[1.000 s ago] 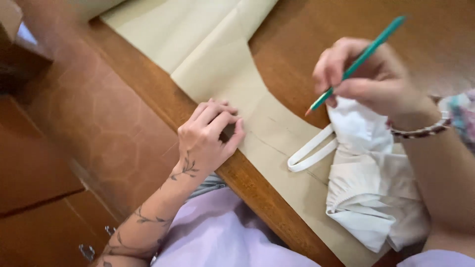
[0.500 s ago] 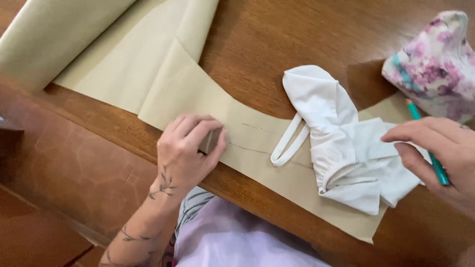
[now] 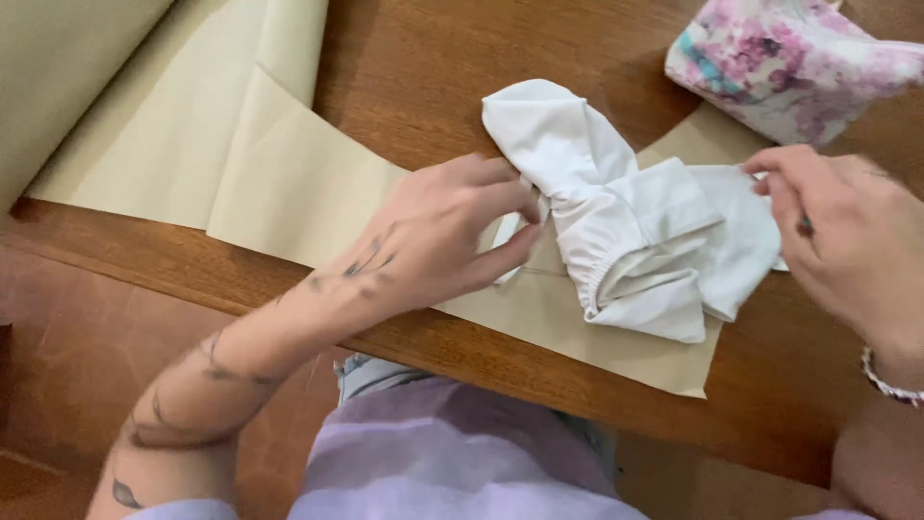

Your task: The person is tracing the outline of a white garment onto brown pattern paper using a pencil to create a sewing pattern.

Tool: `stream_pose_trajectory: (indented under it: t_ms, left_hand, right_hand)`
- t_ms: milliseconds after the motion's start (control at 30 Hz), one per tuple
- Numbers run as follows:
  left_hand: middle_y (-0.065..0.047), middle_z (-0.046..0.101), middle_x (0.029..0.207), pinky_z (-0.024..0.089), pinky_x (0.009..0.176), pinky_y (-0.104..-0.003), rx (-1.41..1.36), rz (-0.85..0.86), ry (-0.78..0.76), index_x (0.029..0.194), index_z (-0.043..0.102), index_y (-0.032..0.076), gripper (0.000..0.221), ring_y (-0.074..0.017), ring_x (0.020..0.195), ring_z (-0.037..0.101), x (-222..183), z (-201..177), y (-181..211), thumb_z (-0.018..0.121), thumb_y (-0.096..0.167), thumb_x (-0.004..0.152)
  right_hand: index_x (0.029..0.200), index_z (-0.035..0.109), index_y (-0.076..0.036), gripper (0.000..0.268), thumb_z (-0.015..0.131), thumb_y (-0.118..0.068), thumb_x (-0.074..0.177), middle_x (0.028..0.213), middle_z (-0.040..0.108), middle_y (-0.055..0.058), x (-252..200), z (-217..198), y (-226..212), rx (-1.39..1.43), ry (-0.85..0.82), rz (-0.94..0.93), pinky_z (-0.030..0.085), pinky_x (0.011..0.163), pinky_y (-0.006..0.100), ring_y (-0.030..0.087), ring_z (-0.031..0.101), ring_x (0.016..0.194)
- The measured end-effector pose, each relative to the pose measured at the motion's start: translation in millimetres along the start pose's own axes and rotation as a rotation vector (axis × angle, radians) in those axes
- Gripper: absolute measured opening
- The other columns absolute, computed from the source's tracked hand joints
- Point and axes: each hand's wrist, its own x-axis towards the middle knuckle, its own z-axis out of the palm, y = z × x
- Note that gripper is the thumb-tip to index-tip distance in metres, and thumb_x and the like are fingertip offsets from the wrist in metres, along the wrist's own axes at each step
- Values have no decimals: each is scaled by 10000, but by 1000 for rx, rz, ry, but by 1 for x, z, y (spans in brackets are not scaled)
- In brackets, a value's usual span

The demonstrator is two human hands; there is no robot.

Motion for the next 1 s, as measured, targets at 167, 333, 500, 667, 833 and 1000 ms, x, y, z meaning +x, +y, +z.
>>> stream_pose_trajectory:
  t_ms: [167, 333, 500, 667, 833, 1000]
  left_hand:
    - [-37, 676, 889, 496, 572, -446, 35, 46, -173, 929, 699, 137, 186, -258, 845, 632, 60, 35, 5, 567, 268, 938]
    - [-39, 755, 987, 552, 680, -447, 42, -52, -327, 1037, 727, 159, 186, -249, 891, 708, 117, 66, -11, 624, 246, 908]
    - [29, 722, 1133, 538, 755, -295, -190, -390, -491, 1102, 717, 205, 339, -133, 968, 692, 147, 86, -25, 604, 374, 831]
    - [42, 699, 1151, 522, 790, -268, -253, -373, -495, 1256, 632, 194, 488, -111, 996, 678, 150, 86, -25, 674, 411, 821]
    - [51, 641, 981, 508, 670, -224, -446, -146, -511, 1253, 615, 181, 414, -50, 875, 622, 137, 48, -26, 607, 265, 848]
    - [49, 676, 819, 496, 694, -283, -229, 215, -421, 850, 657, 168, 71, -115, 722, 602, 95, -17, -21, 611, 121, 877]
  right_hand:
    - [1273, 643, -271, 280, 450, -294, 1071, 1034, 754, -49, 9, -13, -7, -159, -232, 291, 557, 715, 542, 344, 725, 898]
    - [1169, 703, -202, 350, 491, -471, 1095, 979, 782, 73, 23, -14, -13, -91, -296, 390, 522, 780, 553, 450, 715, 902]
    - [970, 686, -150, 489, 524, -611, 989, 958, 748, 143, 38, -8, -27, 72, -515, 523, 474, 767, 505, 383, 664, 961]
    - [901, 666, -101, 319, 593, -388, 1019, 842, 682, 6, 37, -9, -27, 357, -401, 444, 391, 723, 366, 199, 552, 754]
    - [935, 619, -113, 204, 599, -286, 1042, 798, 641, -5, 32, -35, -66, 511, -264, 362, 396, 691, 327, 152, 510, 690]
    - [999, 639, -74, 87, 594, -149, 1001, 844, 653, -28, 26, -58, -105, 816, -167, 14, 253, 424, 204, 53, 340, 420]
